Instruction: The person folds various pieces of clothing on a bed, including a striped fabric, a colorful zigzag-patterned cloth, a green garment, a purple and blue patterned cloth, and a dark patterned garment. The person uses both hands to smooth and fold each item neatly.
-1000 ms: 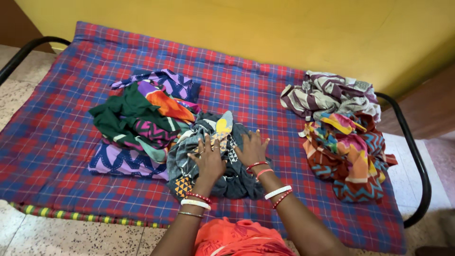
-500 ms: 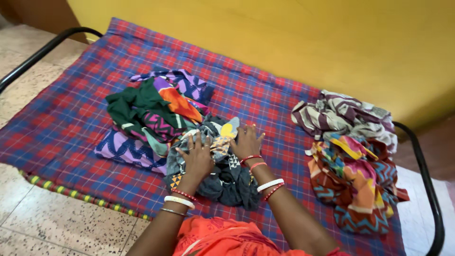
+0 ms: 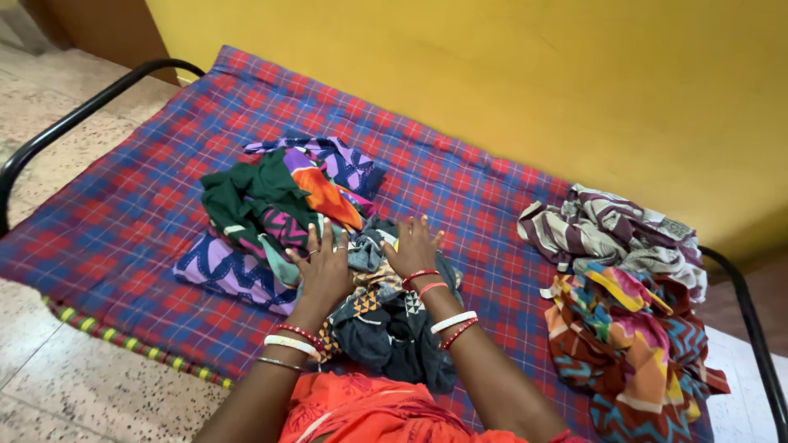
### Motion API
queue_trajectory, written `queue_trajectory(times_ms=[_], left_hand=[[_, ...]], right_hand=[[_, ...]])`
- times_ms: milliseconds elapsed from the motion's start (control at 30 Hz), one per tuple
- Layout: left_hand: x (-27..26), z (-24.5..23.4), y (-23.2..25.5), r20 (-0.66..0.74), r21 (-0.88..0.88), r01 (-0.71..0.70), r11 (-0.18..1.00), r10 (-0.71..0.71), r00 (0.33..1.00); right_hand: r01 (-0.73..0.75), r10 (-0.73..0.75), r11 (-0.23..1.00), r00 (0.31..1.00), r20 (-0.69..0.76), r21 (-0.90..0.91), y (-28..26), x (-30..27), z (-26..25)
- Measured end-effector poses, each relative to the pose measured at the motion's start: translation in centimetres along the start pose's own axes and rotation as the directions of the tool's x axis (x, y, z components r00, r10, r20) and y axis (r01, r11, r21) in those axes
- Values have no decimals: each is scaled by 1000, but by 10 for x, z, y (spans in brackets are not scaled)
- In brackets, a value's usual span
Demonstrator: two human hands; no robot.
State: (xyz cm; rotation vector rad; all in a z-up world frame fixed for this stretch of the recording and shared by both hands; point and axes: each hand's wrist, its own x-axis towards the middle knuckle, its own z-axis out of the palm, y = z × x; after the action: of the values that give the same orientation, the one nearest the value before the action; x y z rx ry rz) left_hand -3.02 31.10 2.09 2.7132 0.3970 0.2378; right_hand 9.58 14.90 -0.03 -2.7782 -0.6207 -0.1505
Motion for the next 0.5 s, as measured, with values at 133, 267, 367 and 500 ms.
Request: queue_trajectory(times_ms=[133, 267, 367, 500], left_hand=[[24, 7, -16, -18, 53, -77, 996, 78, 997], [45, 7, -41, 29, 7, -73, 997, 72, 997], [52, 2, -67, 55, -69, -64, 996, 68, 996], [56, -2, -108, 91, -32, -22, 999, 25, 996]], right_hand=[[-48, 48, 999, 999, -4, -20, 0, 10, 10], [-93, 92, 994, 996, -16, -59, -10, 23, 26], [-97, 98, 993, 995, 6, -69, -30, 31, 43], [-96, 97, 995, 995, 33, -31, -65, 38, 66]])
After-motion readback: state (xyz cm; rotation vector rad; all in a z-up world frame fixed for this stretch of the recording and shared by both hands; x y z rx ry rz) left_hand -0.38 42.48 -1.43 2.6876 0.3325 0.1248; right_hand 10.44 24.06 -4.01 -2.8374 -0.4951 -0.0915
